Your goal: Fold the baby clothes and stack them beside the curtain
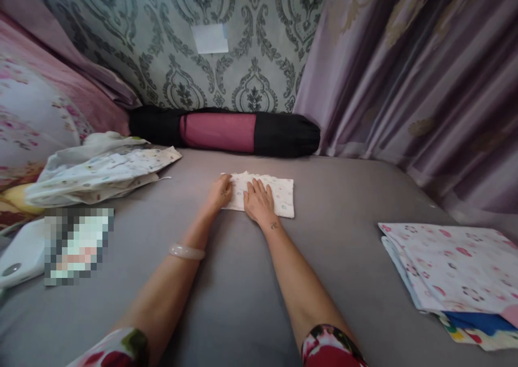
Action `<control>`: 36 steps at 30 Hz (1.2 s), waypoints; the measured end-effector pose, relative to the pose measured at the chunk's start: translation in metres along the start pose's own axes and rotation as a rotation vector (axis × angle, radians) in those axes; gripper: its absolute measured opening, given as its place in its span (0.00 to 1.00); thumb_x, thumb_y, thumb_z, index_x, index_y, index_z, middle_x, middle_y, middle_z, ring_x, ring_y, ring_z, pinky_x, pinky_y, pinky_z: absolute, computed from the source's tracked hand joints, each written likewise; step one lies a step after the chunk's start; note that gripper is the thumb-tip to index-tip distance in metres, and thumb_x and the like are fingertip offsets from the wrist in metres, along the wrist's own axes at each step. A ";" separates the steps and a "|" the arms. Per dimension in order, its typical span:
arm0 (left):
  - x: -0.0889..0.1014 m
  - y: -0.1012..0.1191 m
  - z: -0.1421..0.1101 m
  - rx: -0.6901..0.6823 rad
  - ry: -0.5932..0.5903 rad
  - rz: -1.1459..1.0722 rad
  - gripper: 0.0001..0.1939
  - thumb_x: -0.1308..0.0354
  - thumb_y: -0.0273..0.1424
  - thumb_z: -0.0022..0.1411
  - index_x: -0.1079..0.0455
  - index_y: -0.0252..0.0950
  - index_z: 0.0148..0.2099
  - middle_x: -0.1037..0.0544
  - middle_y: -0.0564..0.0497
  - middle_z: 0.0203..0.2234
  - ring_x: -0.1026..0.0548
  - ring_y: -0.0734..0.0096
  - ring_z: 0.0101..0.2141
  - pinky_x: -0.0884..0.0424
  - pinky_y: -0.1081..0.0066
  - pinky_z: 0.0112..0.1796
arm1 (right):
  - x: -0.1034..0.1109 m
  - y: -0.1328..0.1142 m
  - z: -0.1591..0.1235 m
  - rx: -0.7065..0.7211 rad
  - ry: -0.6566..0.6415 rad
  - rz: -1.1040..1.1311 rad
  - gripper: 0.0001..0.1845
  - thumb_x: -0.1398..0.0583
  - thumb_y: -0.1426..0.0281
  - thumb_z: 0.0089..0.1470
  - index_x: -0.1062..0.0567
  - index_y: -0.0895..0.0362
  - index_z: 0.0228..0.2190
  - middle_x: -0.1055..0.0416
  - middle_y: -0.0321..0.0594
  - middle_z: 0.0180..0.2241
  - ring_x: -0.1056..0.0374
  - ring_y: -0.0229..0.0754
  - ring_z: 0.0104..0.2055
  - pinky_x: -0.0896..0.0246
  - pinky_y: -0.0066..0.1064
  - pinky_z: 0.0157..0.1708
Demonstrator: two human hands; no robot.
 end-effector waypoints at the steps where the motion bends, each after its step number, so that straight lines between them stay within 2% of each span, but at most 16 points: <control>1: 0.000 -0.006 0.000 0.025 0.004 -0.007 0.16 0.53 0.24 0.64 0.32 0.33 0.52 0.25 0.41 0.49 0.27 0.62 0.49 0.35 0.65 0.52 | -0.001 0.000 -0.001 -0.005 -0.001 -0.001 0.27 0.56 0.65 0.65 0.39 0.62 0.61 0.47 0.49 0.65 0.55 0.48 0.67 0.65 0.46 0.64; 5: 0.002 -0.023 0.000 0.124 0.010 -0.046 0.16 0.52 0.27 0.65 0.31 0.35 0.52 0.25 0.43 0.50 0.27 0.63 0.49 0.34 0.68 0.50 | -0.001 0.000 -0.001 -0.011 -0.003 -0.009 0.27 0.57 0.65 0.66 0.39 0.61 0.61 0.47 0.47 0.65 0.55 0.47 0.67 0.66 0.45 0.64; 12: 0.009 -0.038 0.004 0.263 -0.003 -0.081 0.17 0.53 0.28 0.66 0.28 0.33 0.52 0.23 0.40 0.48 0.26 0.62 0.47 0.34 0.68 0.48 | 0.000 0.003 0.000 -0.008 -0.046 -0.034 0.28 0.58 0.64 0.65 0.40 0.61 0.62 0.49 0.47 0.66 0.55 0.48 0.67 0.64 0.46 0.64; 15: 0.010 -0.041 0.005 0.275 0.010 -0.095 0.16 0.53 0.27 0.66 0.28 0.32 0.51 0.23 0.41 0.46 0.26 0.63 0.47 0.34 0.70 0.48 | 0.003 0.000 0.006 -0.025 -0.092 -0.040 0.28 0.57 0.65 0.65 0.39 0.61 0.62 0.49 0.48 0.66 0.56 0.48 0.68 0.65 0.49 0.64; 18: 0.012 -0.041 0.004 0.278 0.026 -0.117 0.16 0.52 0.27 0.65 0.27 0.33 0.50 0.22 0.41 0.45 0.26 0.64 0.47 0.34 0.71 0.47 | 0.006 -0.008 0.017 -0.017 -0.082 -0.047 0.28 0.57 0.67 0.64 0.40 0.62 0.62 0.50 0.48 0.66 0.58 0.48 0.68 0.69 0.49 0.65; 22: 0.014 -0.042 0.004 0.298 0.021 -0.125 0.15 0.52 0.26 0.65 0.27 0.33 0.50 0.22 0.41 0.45 0.25 0.64 0.46 0.34 0.71 0.46 | -0.002 -0.017 0.029 -0.029 -0.085 -0.037 0.30 0.58 0.64 0.65 0.43 0.65 0.63 0.52 0.49 0.67 0.58 0.48 0.68 0.67 0.48 0.65; 28: 0.014 -0.043 0.004 0.334 0.014 -0.102 0.16 0.52 0.27 0.66 0.28 0.32 0.51 0.23 0.41 0.47 0.26 0.64 0.48 0.35 0.71 0.49 | -0.017 -0.016 0.029 -0.048 -0.046 -0.067 0.31 0.59 0.62 0.65 0.44 0.65 0.63 0.52 0.49 0.67 0.59 0.48 0.68 0.68 0.48 0.65; 36: 0.018 -0.046 0.004 0.372 0.019 -0.132 0.17 0.52 0.25 0.65 0.27 0.32 0.51 0.23 0.41 0.48 0.26 0.64 0.49 0.35 0.70 0.50 | -0.015 -0.016 0.032 -0.065 -0.081 -0.061 0.30 0.58 0.63 0.65 0.42 0.65 0.62 0.52 0.50 0.66 0.59 0.50 0.68 0.67 0.50 0.64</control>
Point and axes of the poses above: each hand's wrist, its own z-axis towards the middle knuckle, its own x-axis out of the back of the hand, y = z × x, the point moved 3 cm from there along z, towards the middle knuckle
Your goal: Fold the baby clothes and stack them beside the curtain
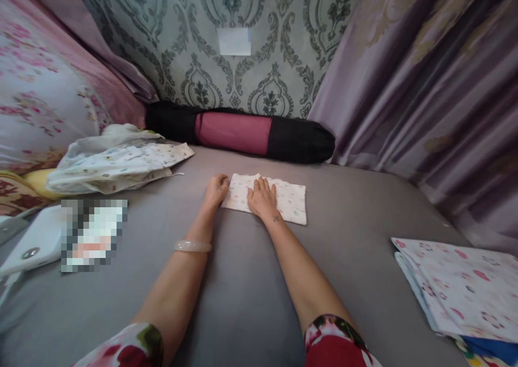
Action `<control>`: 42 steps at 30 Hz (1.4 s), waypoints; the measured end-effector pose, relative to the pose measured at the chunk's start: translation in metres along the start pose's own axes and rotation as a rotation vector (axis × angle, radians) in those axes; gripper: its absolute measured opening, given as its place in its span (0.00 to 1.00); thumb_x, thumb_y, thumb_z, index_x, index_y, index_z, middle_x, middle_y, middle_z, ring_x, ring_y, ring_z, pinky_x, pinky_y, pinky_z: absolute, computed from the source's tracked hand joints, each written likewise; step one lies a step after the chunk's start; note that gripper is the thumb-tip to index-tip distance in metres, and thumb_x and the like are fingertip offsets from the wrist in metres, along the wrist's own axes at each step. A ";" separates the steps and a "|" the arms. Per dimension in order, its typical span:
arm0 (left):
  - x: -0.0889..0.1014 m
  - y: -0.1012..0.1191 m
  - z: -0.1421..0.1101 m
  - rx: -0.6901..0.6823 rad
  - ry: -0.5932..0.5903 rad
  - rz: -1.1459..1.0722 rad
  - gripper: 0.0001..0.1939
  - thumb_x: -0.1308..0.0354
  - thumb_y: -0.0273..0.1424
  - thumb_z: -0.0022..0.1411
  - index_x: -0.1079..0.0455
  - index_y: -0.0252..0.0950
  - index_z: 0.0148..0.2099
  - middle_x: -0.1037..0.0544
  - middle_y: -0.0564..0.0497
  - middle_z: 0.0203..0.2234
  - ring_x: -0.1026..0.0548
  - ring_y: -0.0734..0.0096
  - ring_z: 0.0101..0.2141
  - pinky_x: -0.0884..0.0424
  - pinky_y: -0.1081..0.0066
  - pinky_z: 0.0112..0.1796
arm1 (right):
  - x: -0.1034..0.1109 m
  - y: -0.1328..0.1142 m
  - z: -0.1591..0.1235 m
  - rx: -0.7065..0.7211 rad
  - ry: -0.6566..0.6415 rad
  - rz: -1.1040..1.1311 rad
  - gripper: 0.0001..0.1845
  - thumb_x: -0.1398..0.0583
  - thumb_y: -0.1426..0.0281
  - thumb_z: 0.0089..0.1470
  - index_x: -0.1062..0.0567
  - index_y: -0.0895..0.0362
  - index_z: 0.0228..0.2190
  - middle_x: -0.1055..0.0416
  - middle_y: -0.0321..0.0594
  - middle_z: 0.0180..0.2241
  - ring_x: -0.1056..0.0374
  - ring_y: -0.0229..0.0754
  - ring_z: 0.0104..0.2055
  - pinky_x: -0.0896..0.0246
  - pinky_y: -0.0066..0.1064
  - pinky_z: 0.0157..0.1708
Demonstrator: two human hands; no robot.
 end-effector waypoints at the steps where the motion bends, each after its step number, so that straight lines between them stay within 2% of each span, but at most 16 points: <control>1: 0.001 0.000 0.000 0.004 -0.001 -0.006 0.17 0.52 0.25 0.65 0.27 0.32 0.51 0.23 0.40 0.48 0.26 0.64 0.49 0.34 0.69 0.49 | 0.001 -0.002 0.001 -0.001 0.001 0.002 0.30 0.58 0.63 0.65 0.42 0.66 0.62 0.52 0.51 0.66 0.59 0.50 0.68 0.67 0.51 0.64; 9: 0.004 -0.002 -0.002 0.052 0.016 -0.036 0.18 0.54 0.28 0.66 0.28 0.34 0.53 0.22 0.40 0.46 0.25 0.63 0.47 0.33 0.69 0.47 | 0.004 -0.029 0.009 0.057 0.035 0.049 0.29 0.57 0.64 0.65 0.41 0.65 0.62 0.48 0.52 0.65 0.57 0.50 0.68 0.67 0.48 0.64; 16: 0.008 -0.002 -0.001 0.103 0.080 -0.094 0.18 0.54 0.30 0.66 0.26 0.34 0.50 0.21 0.40 0.45 0.24 0.61 0.47 0.32 0.68 0.46 | -0.010 -0.028 0.008 0.045 0.074 0.053 0.29 0.57 0.63 0.65 0.40 0.65 0.61 0.48 0.50 0.65 0.57 0.49 0.67 0.68 0.47 0.64; 25: 0.007 -0.005 0.001 0.122 0.094 -0.151 0.17 0.54 0.29 0.65 0.25 0.34 0.47 0.20 0.41 0.43 0.24 0.61 0.45 0.32 0.69 0.44 | -0.008 -0.028 0.009 0.045 0.057 0.049 0.28 0.57 0.64 0.65 0.40 0.66 0.61 0.47 0.51 0.65 0.56 0.50 0.67 0.67 0.49 0.64; 29: 0.004 -0.006 0.003 0.123 0.086 -0.180 0.17 0.54 0.29 0.65 0.25 0.34 0.47 0.20 0.41 0.42 0.23 0.63 0.44 0.31 0.69 0.43 | -0.003 -0.037 0.011 0.057 0.047 0.043 0.27 0.56 0.66 0.64 0.38 0.65 0.59 0.46 0.53 0.64 0.55 0.51 0.67 0.66 0.50 0.63; 35: 0.006 -0.006 0.002 0.145 0.093 -0.203 0.18 0.54 0.29 0.65 0.25 0.33 0.48 0.20 0.41 0.42 0.23 0.64 0.43 0.31 0.70 0.43 | -0.002 -0.062 0.022 0.143 0.037 0.065 0.27 0.56 0.67 0.65 0.40 0.65 0.60 0.46 0.52 0.64 0.55 0.49 0.67 0.66 0.46 0.64; 38: 0.008 -0.005 0.002 0.155 0.093 -0.209 0.18 0.54 0.29 0.65 0.25 0.33 0.48 0.20 0.41 0.42 0.23 0.64 0.43 0.31 0.69 0.44 | -0.007 -0.065 0.025 0.126 -0.004 0.076 0.27 0.57 0.66 0.65 0.41 0.64 0.61 0.46 0.51 0.64 0.54 0.49 0.67 0.65 0.47 0.64; 42: 0.009 -0.005 0.002 0.162 0.105 -0.214 0.17 0.54 0.29 0.64 0.25 0.34 0.47 0.20 0.41 0.42 0.23 0.64 0.44 0.31 0.69 0.45 | -0.009 -0.065 0.023 0.127 0.009 0.078 0.27 0.57 0.66 0.65 0.41 0.65 0.61 0.46 0.51 0.64 0.53 0.49 0.66 0.64 0.47 0.63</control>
Point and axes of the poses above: each hand's wrist, its own z-axis towards the middle knuckle, its own x-axis out of the back of the hand, y = z × x, the point moved 3 cm from there along z, towards the middle knuckle
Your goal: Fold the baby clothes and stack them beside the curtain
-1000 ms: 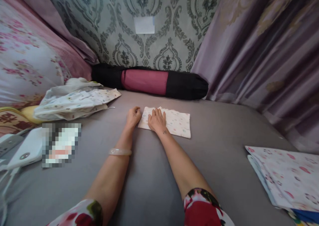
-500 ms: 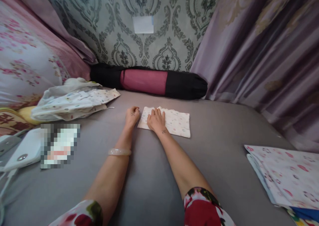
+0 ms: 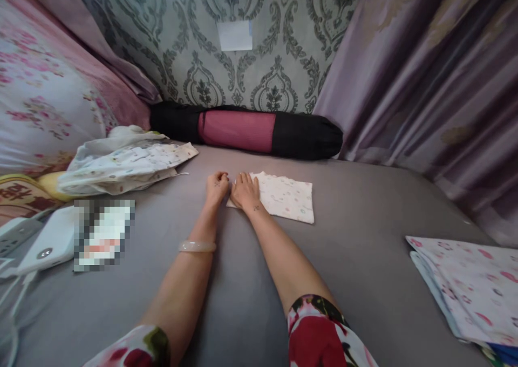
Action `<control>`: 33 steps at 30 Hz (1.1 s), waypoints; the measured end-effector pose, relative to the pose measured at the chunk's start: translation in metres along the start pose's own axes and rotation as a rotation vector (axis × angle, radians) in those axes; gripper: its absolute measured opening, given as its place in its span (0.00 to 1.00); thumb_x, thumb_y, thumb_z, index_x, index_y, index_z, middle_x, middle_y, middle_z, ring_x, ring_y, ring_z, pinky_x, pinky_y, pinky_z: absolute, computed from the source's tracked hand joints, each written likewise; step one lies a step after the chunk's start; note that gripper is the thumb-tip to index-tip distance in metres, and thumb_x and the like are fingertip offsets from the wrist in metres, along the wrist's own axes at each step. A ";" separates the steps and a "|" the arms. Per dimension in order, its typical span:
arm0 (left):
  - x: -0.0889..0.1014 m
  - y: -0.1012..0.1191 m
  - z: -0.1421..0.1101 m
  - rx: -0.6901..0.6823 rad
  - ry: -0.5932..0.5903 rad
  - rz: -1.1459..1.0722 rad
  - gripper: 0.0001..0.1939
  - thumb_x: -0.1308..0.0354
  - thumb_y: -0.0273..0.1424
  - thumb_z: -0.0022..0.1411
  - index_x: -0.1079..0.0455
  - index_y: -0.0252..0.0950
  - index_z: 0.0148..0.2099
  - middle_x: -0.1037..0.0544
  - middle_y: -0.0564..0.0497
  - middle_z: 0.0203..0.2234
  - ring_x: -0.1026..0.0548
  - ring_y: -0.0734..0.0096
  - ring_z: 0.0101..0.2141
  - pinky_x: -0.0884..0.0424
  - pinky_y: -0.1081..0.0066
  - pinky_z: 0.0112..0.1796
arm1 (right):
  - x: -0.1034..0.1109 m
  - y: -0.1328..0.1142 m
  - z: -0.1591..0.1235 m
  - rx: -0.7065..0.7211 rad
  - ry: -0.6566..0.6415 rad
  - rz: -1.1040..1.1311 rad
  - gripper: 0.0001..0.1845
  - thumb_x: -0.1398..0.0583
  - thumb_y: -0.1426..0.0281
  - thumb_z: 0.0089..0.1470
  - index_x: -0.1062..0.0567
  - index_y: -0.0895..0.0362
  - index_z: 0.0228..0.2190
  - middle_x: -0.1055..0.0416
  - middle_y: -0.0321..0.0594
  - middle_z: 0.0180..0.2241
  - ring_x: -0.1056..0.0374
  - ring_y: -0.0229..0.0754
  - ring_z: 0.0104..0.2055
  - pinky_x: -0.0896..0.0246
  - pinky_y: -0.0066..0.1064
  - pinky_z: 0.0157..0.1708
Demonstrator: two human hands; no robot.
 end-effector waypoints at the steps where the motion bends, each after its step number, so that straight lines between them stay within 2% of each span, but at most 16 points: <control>1: 0.000 0.000 0.000 0.006 0.001 -0.002 0.17 0.54 0.29 0.64 0.25 0.34 0.47 0.20 0.41 0.42 0.23 0.64 0.44 0.31 0.69 0.45 | 0.000 0.000 0.000 0.001 0.001 -0.002 0.28 0.57 0.66 0.65 0.41 0.65 0.61 0.46 0.51 0.64 0.53 0.49 0.66 0.64 0.47 0.63; 8: -0.001 0.001 0.001 0.005 0.002 -0.036 0.18 0.54 0.29 0.65 0.25 0.33 0.47 0.20 0.41 0.41 0.23 0.64 0.43 0.31 0.70 0.44 | 0.000 0.000 0.002 -0.013 -0.038 -0.010 0.29 0.58 0.66 0.65 0.43 0.65 0.62 0.49 0.51 0.65 0.56 0.49 0.67 0.65 0.48 0.64; 13: 0.000 -0.003 0.004 -0.016 0.033 -0.064 0.18 0.54 0.29 0.64 0.25 0.31 0.48 0.20 0.40 0.42 0.23 0.64 0.44 0.31 0.69 0.45 | 0.004 -0.016 -0.015 0.073 -0.025 -0.014 0.28 0.58 0.67 0.64 0.43 0.63 0.63 0.50 0.50 0.66 0.59 0.48 0.68 0.68 0.47 0.64; 18: -0.001 -0.005 0.005 -0.005 0.045 -0.095 0.18 0.54 0.28 0.64 0.26 0.30 0.49 0.20 0.41 0.42 0.23 0.66 0.43 0.31 0.71 0.45 | 0.001 -0.026 -0.029 0.116 -0.005 -0.024 0.27 0.58 0.67 0.64 0.40 0.62 0.61 0.46 0.50 0.65 0.56 0.49 0.67 0.67 0.47 0.64; 24: -0.002 -0.004 0.004 -0.017 0.047 -0.100 0.18 0.54 0.28 0.63 0.25 0.29 0.48 0.20 0.41 0.42 0.22 0.66 0.42 0.31 0.71 0.45 | 0.001 -0.026 -0.030 0.118 0.003 -0.033 0.27 0.57 0.68 0.64 0.39 0.62 0.60 0.46 0.50 0.64 0.56 0.49 0.67 0.68 0.46 0.64; 30: 0.001 -0.001 0.004 -0.048 0.069 -0.112 0.18 0.53 0.27 0.62 0.25 0.29 0.47 0.20 0.41 0.40 0.22 0.66 0.42 0.31 0.71 0.45 | 0.005 -0.021 -0.026 0.103 -0.078 0.055 0.29 0.59 0.66 0.65 0.44 0.64 0.63 0.51 0.50 0.66 0.60 0.48 0.69 0.68 0.47 0.64; 33: 0.000 0.002 0.004 -0.049 0.084 -0.115 0.17 0.53 0.27 0.63 0.25 0.30 0.46 0.19 0.42 0.40 0.22 0.66 0.41 0.31 0.71 0.44 | 0.011 -0.011 -0.024 0.055 -0.031 0.059 0.29 0.59 0.66 0.65 0.45 0.65 0.63 0.53 0.50 0.67 0.61 0.47 0.69 0.71 0.48 0.65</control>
Point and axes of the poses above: each hand's wrist, its own z-axis towards the middle knuckle, its own x-axis out of the back of the hand, y = z × x, the point moved 3 cm from there along z, towards the middle knuckle
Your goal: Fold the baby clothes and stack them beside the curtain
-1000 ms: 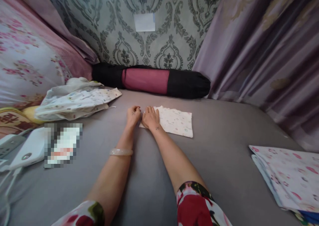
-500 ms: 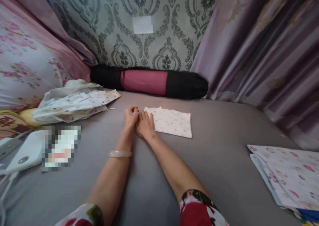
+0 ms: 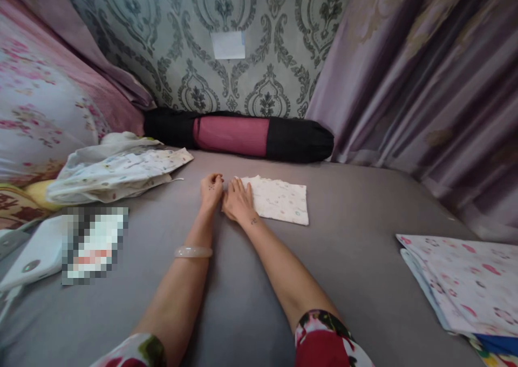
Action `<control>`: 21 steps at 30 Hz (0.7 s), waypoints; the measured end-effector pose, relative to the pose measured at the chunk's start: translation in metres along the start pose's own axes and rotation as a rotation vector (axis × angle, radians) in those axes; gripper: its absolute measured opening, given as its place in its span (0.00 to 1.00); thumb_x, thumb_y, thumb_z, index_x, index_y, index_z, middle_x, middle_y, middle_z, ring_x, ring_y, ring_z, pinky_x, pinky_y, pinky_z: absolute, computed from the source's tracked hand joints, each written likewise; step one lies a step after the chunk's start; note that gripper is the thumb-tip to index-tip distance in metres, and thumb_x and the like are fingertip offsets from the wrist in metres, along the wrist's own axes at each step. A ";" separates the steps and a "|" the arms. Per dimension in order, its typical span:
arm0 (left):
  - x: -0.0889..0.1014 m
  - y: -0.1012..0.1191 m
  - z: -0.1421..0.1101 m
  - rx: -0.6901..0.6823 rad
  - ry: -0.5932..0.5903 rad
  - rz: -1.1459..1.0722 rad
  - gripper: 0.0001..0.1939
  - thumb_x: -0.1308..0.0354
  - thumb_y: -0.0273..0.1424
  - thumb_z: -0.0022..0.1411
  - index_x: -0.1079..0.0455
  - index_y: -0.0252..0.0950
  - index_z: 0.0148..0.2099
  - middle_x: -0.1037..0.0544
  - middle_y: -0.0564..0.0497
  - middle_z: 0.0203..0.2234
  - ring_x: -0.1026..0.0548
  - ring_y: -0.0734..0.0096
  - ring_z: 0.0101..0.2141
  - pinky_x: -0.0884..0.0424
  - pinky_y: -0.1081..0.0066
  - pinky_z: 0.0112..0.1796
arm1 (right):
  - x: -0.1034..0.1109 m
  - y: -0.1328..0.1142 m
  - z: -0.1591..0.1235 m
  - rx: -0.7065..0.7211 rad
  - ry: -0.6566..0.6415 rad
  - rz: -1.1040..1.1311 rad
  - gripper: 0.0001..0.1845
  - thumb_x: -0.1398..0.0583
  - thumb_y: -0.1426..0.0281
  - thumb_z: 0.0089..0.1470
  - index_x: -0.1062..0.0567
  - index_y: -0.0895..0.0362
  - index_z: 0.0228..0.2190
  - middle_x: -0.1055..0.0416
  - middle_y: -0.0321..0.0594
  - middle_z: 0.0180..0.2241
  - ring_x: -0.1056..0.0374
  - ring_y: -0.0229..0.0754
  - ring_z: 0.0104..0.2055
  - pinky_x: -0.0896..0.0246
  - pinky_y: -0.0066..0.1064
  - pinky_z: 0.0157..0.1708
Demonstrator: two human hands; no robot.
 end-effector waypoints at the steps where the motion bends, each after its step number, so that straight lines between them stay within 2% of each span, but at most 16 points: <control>1: -0.001 0.001 0.000 -0.002 -0.002 -0.005 0.17 0.54 0.27 0.63 0.25 0.31 0.46 0.19 0.42 0.40 0.22 0.67 0.41 0.31 0.71 0.44 | 0.002 0.004 0.000 -0.016 0.024 -0.017 0.29 0.59 0.66 0.65 0.44 0.65 0.63 0.53 0.51 0.67 0.60 0.48 0.69 0.72 0.48 0.65; 3: -0.005 0.004 -0.002 -0.018 -0.015 -0.017 0.17 0.54 0.26 0.63 0.25 0.31 0.46 0.19 0.42 0.39 0.22 0.67 0.41 0.31 0.71 0.44 | 0.004 0.012 0.001 -0.032 0.047 -0.052 0.29 0.57 0.65 0.65 0.44 0.64 0.63 0.52 0.51 0.66 0.60 0.49 0.68 0.72 0.49 0.65; 8: -0.013 0.014 -0.008 -0.080 -0.072 0.018 0.15 0.52 0.26 0.63 0.25 0.30 0.45 0.20 0.41 0.40 0.23 0.66 0.42 0.31 0.71 0.44 | 0.000 0.021 -0.001 -0.030 0.003 -0.085 0.31 0.58 0.60 0.65 0.43 0.62 0.63 0.50 0.50 0.66 0.58 0.53 0.68 0.67 0.51 0.63; 21: -0.019 0.018 -0.014 -0.141 -0.117 0.083 0.15 0.53 0.27 0.65 0.26 0.32 0.46 0.20 0.43 0.40 0.23 0.66 0.42 0.31 0.71 0.44 | 0.000 0.025 -0.002 -0.043 -0.022 -0.068 0.30 0.59 0.62 0.65 0.45 0.61 0.64 0.52 0.48 0.67 0.59 0.49 0.68 0.68 0.50 0.64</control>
Point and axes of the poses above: each hand's wrist, its own z-axis towards the middle knuckle, its own x-axis out of the back of the hand, y = z × x, the point moved 3 cm from there along z, towards the middle knuckle
